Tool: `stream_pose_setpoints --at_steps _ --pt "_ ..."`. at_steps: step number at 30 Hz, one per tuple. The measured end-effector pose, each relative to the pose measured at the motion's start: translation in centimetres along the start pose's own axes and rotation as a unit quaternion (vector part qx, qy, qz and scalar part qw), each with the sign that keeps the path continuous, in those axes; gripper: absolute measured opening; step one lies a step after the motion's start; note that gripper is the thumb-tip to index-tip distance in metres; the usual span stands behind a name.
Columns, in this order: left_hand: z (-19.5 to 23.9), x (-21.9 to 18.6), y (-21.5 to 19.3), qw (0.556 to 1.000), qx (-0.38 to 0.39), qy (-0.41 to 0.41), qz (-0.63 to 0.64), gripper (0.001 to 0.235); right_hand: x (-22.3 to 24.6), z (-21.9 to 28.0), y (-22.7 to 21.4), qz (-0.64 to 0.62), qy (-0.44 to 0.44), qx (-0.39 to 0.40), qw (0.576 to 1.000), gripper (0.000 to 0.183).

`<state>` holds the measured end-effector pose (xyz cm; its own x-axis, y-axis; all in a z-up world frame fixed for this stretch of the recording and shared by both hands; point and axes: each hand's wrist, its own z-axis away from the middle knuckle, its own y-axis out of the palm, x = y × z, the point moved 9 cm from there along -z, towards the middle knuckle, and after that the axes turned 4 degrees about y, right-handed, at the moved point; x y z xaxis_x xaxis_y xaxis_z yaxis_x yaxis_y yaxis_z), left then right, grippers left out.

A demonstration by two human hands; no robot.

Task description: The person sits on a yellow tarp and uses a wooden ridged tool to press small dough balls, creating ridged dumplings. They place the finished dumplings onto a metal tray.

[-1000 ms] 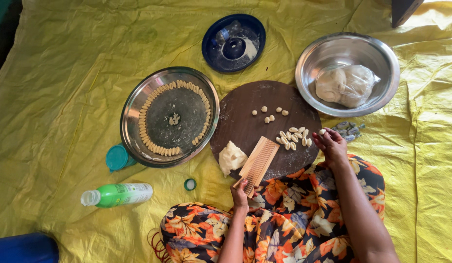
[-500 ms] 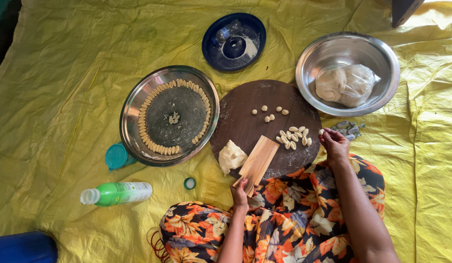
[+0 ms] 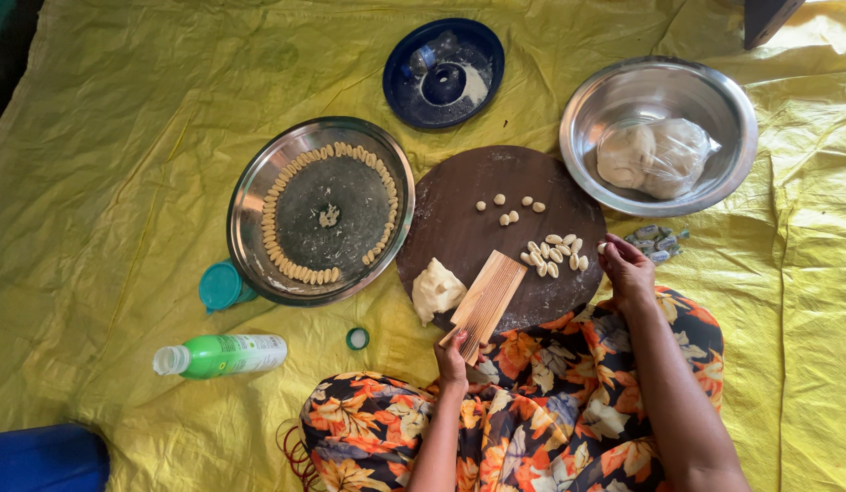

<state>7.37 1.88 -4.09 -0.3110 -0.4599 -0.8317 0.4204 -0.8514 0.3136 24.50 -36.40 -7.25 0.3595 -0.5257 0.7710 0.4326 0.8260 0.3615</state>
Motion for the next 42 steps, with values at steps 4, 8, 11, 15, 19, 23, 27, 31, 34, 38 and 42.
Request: stream_pose_setpoints --at_steps 4,8,11,15,19,23,27,31,34,38,42 --pt "0.2 -0.1 0.2 1.0 -0.001 -0.004 -0.005 0.032 -0.2 -0.4 -0.4 -0.016 0.005 -0.008 1.0 0.02" --pt "0.2 -0.2 0.1 1.0 0.004 0.002 -0.009 0.032 -0.2 -0.7 -1.1 -0.002 0.001 -0.025 1.0 0.017" --pt "0.2 -0.1 0.0 1.0 0.001 -0.005 -0.011 0.032 0.2 -0.7 -1.2 0.004 -0.014 -0.028 0.999 0.017" --pt "0.2 -0.1 -0.1 1.0 0.0 -0.006 -0.009 0.032 0.6 -0.3 -1.8 0.031 -0.024 -0.064 0.997 0.019" --pt "0.1 0.1 -0.1 1.0 0.003 -0.006 -0.013 0.033 0.3 -0.3 -0.3 -0.058 0.006 0.029 0.998 0.027" --pt "0.1 0.0 -0.1 1.0 0.009 -0.001 -0.008 0.033 -0.2 -0.6 1.0 -0.119 0.032 0.082 0.989 0.034" --pt "0.2 0.2 -0.3 1.0 0.004 -0.012 -0.012 0.032 -0.3 -0.8 0.7 -0.133 0.039 0.062 0.988 0.031" --pt "0.3 0.0 -0.2 1.0 0.002 -0.008 -0.019 0.033 0.0 -0.8 0.8 -0.091 0.024 0.069 0.993 0.031" --pt "0.3 -0.3 -0.1 1.0 0.005 -0.002 -0.026 0.033 -0.2 -0.6 0.7 -0.114 0.043 0.063 0.991 0.037" --pt "0.3 -0.3 -0.1 1.0 0.004 0.001 -0.021 0.033 -0.6 -0.5 0.9 -0.156 0.087 0.073 0.981 0.051" --pt "0.2 -0.1 -0.2 1.0 0.005 -0.005 -0.018 0.034 -0.5 -0.1 1.3 -0.119 0.093 0.085 0.985 0.051"
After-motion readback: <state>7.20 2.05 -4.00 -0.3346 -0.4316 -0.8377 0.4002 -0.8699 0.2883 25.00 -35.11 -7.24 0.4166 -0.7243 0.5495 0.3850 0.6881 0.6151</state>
